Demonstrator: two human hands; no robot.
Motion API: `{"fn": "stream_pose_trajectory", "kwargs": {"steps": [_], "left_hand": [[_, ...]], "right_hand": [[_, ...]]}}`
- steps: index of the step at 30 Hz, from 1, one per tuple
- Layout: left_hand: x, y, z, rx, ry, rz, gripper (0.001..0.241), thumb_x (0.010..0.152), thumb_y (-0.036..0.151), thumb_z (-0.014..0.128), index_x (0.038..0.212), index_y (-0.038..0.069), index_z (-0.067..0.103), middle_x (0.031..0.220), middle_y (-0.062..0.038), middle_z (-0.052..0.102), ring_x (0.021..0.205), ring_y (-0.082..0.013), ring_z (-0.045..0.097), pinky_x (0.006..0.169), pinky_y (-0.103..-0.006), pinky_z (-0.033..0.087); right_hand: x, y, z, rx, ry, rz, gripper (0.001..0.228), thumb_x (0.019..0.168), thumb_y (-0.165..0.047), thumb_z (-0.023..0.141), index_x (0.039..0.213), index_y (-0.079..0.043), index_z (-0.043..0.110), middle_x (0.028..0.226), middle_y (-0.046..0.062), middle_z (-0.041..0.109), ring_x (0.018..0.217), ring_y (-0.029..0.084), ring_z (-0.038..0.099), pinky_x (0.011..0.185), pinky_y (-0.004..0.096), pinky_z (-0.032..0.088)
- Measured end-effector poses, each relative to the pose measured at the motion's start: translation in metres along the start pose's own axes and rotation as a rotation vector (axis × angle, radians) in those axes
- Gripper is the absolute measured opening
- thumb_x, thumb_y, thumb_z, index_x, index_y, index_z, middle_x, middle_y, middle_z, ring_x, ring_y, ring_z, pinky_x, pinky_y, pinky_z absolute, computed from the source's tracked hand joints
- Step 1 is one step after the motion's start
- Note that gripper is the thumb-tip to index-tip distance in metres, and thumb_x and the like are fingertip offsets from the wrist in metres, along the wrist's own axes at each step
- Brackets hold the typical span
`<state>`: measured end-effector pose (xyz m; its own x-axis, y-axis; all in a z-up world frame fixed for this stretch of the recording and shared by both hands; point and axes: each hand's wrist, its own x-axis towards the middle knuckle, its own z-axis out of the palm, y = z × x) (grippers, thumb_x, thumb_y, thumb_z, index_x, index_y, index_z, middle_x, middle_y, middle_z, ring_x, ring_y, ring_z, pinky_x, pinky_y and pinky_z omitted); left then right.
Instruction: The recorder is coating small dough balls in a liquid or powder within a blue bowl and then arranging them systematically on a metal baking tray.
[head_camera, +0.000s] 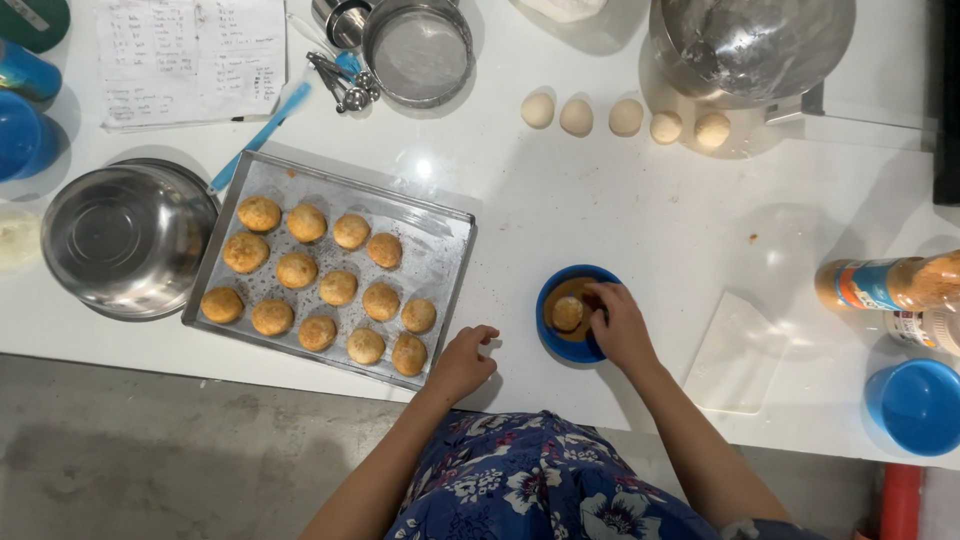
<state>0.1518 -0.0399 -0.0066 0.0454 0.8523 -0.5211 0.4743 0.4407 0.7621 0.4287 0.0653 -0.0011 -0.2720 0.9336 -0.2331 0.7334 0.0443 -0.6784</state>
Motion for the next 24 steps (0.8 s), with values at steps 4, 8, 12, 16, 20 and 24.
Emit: {"fn": "stream_pose_trajectory", "kwargs": {"steps": [4,8,12,16,20,24], "left_hand": [[0.000,0.000,-0.001,0.019,-0.006,-0.024,0.048,0.083,0.007,0.065,0.131,0.013,0.062,0.120,-0.010,0.062,0.089,-0.0197,0.072,0.086,-0.0351,0.056],[0.002,-0.009,0.000,0.030,-0.007,-0.011,0.049,0.082,0.007,0.066,0.131,0.013,0.063,0.119,-0.010,0.063,0.088,-0.0198,0.072,0.084,-0.0344,0.057],[0.007,-0.018,-0.002,-0.054,0.025,0.020,0.050,0.082,0.005,0.066,0.131,0.011,0.062,0.122,-0.011,0.062,0.088,-0.0214,0.071,0.081,-0.0331,0.059],[0.011,-0.014,-0.006,-0.034,0.025,0.048,0.050,0.082,0.004,0.066,0.132,0.010,0.062,0.124,-0.011,0.062,0.088,-0.0219,0.072,0.082,-0.0320,0.060],[0.008,-0.001,-0.010,-0.039,0.016,0.035,0.051,0.082,0.004,0.067,0.133,0.009,0.061,0.125,-0.011,0.062,0.091,-0.0222,0.071,0.081,-0.0331,0.060],[0.007,0.011,-0.012,0.001,-0.003,-0.019,0.051,0.083,0.005,0.065,0.134,0.011,0.060,0.126,-0.010,0.062,0.093,-0.0233,0.071,0.081,-0.0345,0.059]], "right_hand": [[-0.017,-0.012,-0.006,-0.309,0.266,-0.169,0.043,0.090,-0.010,0.065,0.133,-0.009,0.059,0.131,0.021,0.059,0.118,0.036,0.057,0.098,0.046,0.052],[-0.016,0.023,0.001,-0.018,0.091,0.356,0.049,0.098,-0.018,0.061,0.143,-0.007,0.045,0.097,0.023,0.064,0.073,0.027,0.063,0.062,0.040,0.055],[-0.012,0.048,0.005,0.473,0.071,0.434,0.035,0.102,-0.012,0.052,0.137,-0.006,0.045,0.069,0.012,0.063,0.045,0.018,0.057,0.042,0.033,0.046],[-0.007,0.021,-0.007,0.402,-0.111,0.357,0.037,0.102,-0.014,0.054,0.138,-0.009,0.048,0.068,0.011,0.062,0.046,0.016,0.057,0.042,0.032,0.047],[-0.003,0.024,-0.004,0.455,-0.048,0.397,0.037,0.103,-0.016,0.053,0.138,-0.007,0.045,0.064,0.011,0.062,0.045,0.017,0.055,0.043,0.032,0.046],[-0.002,0.013,-0.006,0.516,-0.034,0.456,0.039,0.102,-0.017,0.053,0.139,-0.006,0.043,0.064,0.011,0.063,0.046,0.017,0.057,0.044,0.030,0.049]]}}
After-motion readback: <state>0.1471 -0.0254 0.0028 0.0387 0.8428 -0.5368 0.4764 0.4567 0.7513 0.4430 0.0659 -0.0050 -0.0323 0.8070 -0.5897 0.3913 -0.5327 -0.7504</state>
